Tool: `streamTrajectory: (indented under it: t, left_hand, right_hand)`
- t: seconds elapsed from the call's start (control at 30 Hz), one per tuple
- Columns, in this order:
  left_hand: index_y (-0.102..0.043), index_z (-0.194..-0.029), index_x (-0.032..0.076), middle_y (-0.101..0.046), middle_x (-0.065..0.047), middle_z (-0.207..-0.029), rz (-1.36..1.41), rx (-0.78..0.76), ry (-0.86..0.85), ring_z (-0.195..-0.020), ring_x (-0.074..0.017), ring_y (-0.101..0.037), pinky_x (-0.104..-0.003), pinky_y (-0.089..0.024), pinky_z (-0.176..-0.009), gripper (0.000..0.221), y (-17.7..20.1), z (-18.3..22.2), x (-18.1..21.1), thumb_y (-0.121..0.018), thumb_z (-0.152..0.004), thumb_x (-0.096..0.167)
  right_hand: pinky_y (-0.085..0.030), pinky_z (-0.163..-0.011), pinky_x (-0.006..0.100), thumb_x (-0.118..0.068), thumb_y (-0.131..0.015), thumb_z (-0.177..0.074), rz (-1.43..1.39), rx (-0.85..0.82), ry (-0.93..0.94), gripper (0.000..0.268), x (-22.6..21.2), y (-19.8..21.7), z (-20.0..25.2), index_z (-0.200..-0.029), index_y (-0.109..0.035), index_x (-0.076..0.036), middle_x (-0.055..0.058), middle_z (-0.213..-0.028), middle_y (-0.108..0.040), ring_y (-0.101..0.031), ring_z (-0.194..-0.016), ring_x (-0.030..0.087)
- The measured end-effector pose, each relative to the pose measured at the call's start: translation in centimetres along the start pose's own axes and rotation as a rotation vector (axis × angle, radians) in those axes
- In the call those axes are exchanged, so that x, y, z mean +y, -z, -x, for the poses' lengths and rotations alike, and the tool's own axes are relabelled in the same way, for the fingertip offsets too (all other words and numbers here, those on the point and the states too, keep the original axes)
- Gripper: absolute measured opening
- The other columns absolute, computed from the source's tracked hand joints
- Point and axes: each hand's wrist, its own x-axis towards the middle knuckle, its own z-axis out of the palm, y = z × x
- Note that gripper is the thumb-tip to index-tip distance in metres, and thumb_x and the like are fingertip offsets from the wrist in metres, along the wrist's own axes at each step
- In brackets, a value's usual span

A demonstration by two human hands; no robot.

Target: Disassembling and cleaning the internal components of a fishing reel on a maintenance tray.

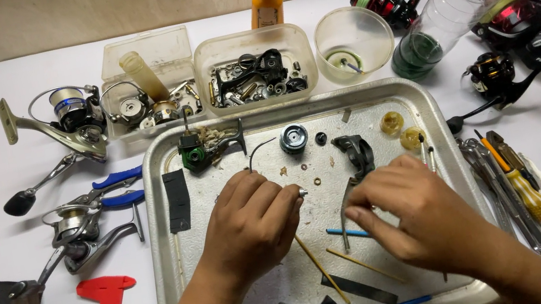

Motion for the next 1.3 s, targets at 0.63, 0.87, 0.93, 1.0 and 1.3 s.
streamTrajectory:
  t: [0.63, 0.87, 0.93, 1.0, 1.3]
  left_hand:
    - [-0.063, -0.087, 0.003, -0.053, -0.009, -0.071, -0.013, 0.006, 0.009, -0.068, -0.0296, -0.048, -0.041, -0.044, -0.067, 0.015, -0.1, -0.2, -0.1, -0.059, -0.101, 0.007]
    - [-0.065, -0.091, 0.002, -0.056, -0.009, -0.073, -0.029, -0.005, 0.022, -0.072, -0.0309, -0.051, -0.042, -0.047, -0.071, 0.013, -0.1, 0.0, -0.1, -0.06, -0.101, 0.01]
    - [-0.065, -0.091, 0.002, -0.056, -0.009, -0.073, -0.029, -0.007, 0.021, -0.072, -0.0312, -0.051, -0.042, -0.047, -0.072, 0.013, -0.1, -0.1, -0.1, -0.06, -0.101, 0.01]
    - [-0.066, -0.091, 0.002, -0.057, -0.009, -0.074, -0.036, -0.005, 0.021, -0.073, -0.0308, -0.051, -0.042, -0.047, -0.072, 0.013, -0.1, -0.1, -0.1, -0.061, -0.101, 0.01]
    - [-0.066, -0.09, 0.003, -0.055, -0.008, -0.073, -0.032, 0.006, 0.014, -0.073, -0.0305, -0.051, -0.042, -0.046, -0.071, 0.015, -0.1, -0.1, -0.3, -0.06, -0.101, 0.01]
  right_hand:
    - [-0.058, -0.097, 0.037, -0.014, -0.07, -0.106, 0.448, 0.297, -0.689, 0.044, 5.2, 5.2, 15.5, -0.065, -0.062, 0.0, 0.011, -0.074, -0.071, -0.076, -0.117, 0.028]
    - [-0.051, -0.079, 0.038, -0.025, -0.073, -0.095, 0.397, 0.167, -0.871, 0.019, 5.2, 4.8, 13.7, -0.11, -0.069, -0.015, 0.005, -0.081, -0.067, -0.067, -0.081, 0.021]
    - [-0.061, -0.091, 0.04, -0.019, -0.069, -0.09, 0.287, 0.07, -0.916, 0.046, 5.5, 4.3, 12.4, -0.135, -0.062, -0.013, 0.009, -0.107, -0.079, -0.078, -0.093, 0.023]
    - [-0.052, -0.083, 0.041, -0.026, -0.077, -0.086, 0.49, 0.121, -0.543, 0.03, 7.2, 2.7, 12.2, -0.114, -0.074, -0.017, -0.002, -0.084, -0.076, -0.072, -0.077, 0.021]
    - [-0.053, -0.087, 0.047, -0.036, -0.072, -0.087, 0.438, 0.014, -0.669, 0.039, 8.9, 0.2, 8.7, -0.121, -0.064, -0.018, -0.008, -0.081, -0.076, -0.073, -0.078, 0.027]
